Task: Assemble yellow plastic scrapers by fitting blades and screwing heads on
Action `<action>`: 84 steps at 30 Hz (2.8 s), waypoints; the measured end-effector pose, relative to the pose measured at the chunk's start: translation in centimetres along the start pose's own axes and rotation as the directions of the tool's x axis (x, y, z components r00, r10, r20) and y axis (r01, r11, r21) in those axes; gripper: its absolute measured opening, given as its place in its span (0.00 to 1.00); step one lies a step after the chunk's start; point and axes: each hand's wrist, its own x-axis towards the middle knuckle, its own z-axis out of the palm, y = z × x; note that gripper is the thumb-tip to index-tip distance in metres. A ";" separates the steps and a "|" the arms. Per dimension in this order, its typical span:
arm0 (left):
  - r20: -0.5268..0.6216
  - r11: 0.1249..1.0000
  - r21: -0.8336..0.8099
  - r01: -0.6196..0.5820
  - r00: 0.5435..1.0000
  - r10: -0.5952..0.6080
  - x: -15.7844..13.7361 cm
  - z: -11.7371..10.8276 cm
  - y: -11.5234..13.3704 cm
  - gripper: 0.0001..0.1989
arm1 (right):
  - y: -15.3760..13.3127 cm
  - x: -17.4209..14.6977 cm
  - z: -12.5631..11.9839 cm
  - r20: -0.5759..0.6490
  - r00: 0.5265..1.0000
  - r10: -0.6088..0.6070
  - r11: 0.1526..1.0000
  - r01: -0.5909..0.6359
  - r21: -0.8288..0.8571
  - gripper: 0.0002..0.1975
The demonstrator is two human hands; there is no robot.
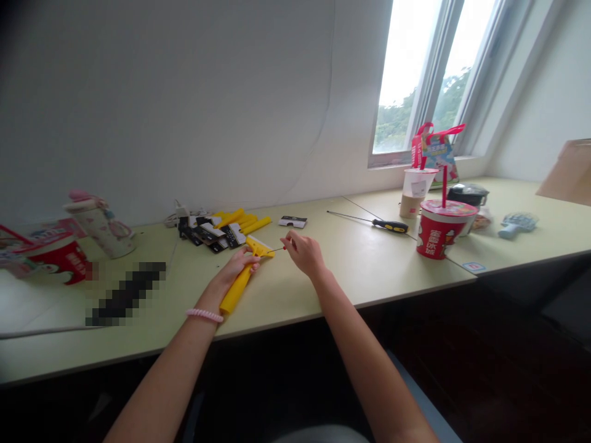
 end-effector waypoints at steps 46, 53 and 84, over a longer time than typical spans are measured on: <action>0.000 0.996 0.089 0.021 1.000 -0.021 -1.1 1.0 0.7 0.16 | -0.5 -0.3 -0.1 -0.078 0.995 0.059 0.998 -0.057 0.023 0.09; -0.002 0.993 0.116 0.014 1.000 -0.014 -1.2 1.1 0.8 0.15 | -0.8 -0.3 -0.1 -0.105 0.994 -0.010 0.998 0.016 0.053 0.08; -0.029 0.995 0.094 0.017 0.999 -0.015 -0.8 0.9 0.4 0.14 | -0.7 -0.4 -0.2 -0.101 0.995 0.001 1.000 0.000 0.012 0.08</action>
